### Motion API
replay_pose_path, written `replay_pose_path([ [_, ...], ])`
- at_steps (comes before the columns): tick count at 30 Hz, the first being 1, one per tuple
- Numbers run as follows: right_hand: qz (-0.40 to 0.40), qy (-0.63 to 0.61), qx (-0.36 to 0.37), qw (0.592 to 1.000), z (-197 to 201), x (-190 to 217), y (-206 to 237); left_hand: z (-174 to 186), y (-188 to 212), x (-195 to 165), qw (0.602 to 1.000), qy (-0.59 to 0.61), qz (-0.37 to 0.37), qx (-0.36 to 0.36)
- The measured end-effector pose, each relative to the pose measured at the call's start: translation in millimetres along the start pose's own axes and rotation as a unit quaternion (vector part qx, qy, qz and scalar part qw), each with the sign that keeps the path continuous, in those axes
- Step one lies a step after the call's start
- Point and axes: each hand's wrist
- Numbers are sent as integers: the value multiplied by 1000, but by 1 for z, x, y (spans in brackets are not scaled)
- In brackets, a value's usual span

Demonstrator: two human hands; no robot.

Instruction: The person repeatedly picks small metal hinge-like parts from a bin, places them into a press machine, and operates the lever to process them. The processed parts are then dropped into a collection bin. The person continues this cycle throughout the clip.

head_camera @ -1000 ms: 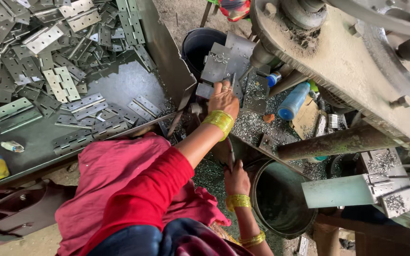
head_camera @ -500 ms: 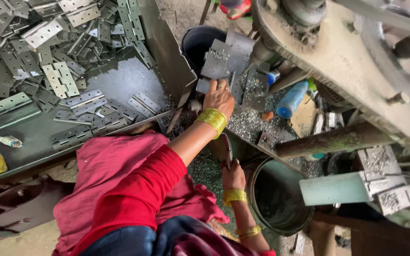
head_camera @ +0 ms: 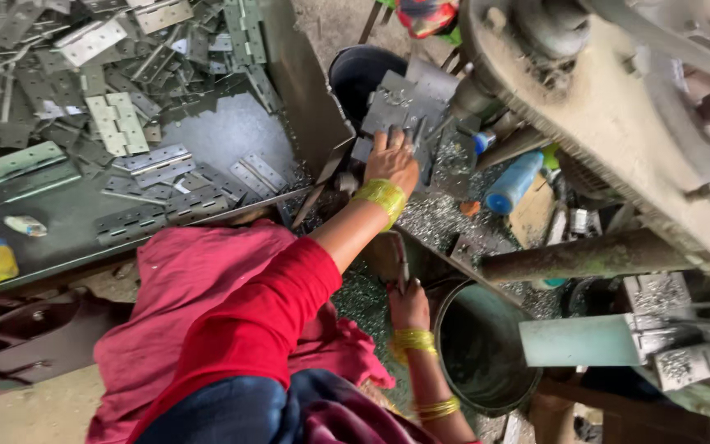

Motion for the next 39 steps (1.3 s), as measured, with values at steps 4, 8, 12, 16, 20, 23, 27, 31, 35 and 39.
replay_pose_path([
  [4, 49, -75, 31, 995, 35, -1, -16, 13, -17, 8, 989, -47, -14, 138],
  [8, -48, -81, 36, 995, 32, 0, -11, 11, -28, 3, 994, -41, -4, 97],
  [12, 31, -25, -24, 999, -6, -2, 5, 2, -19, 1, 997, -29, 12, 76],
  [16, 48, -39, 10, 998, 14, -4, -5, 11, -15, 6, 992, -38, 6, 124],
  [20, 163, -137, 3, 977, 58, 10, -13, 27, -24, 4, 990, -47, 5, 137],
  [23, 4, -81, 32, 996, 49, 18, -1, 26, -32, -1, 985, -50, 10, 164],
  [27, -3, -27, -33, 999, -3, 0, 4, 10, -44, 0, 987, -44, 26, 153],
  [31, 38, -29, -56, 997, -28, -38, -13, -6, -47, 1, 999, -17, 32, 17],
  [35, 54, -46, -2, 997, -19, -44, -24, -28, 12, 19, 997, -46, -59, 23],
  [39, 23, -30, 67, 997, 26, -14, -4, -49, 101, 108, 967, 78, -169, -176],
])
Point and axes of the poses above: each hand's wrist, its own y-axis away from the middle knuckle, its own z-axis out of the back of the hand, x = y × z, and after that the axes turned 1 degree about x, right-handed
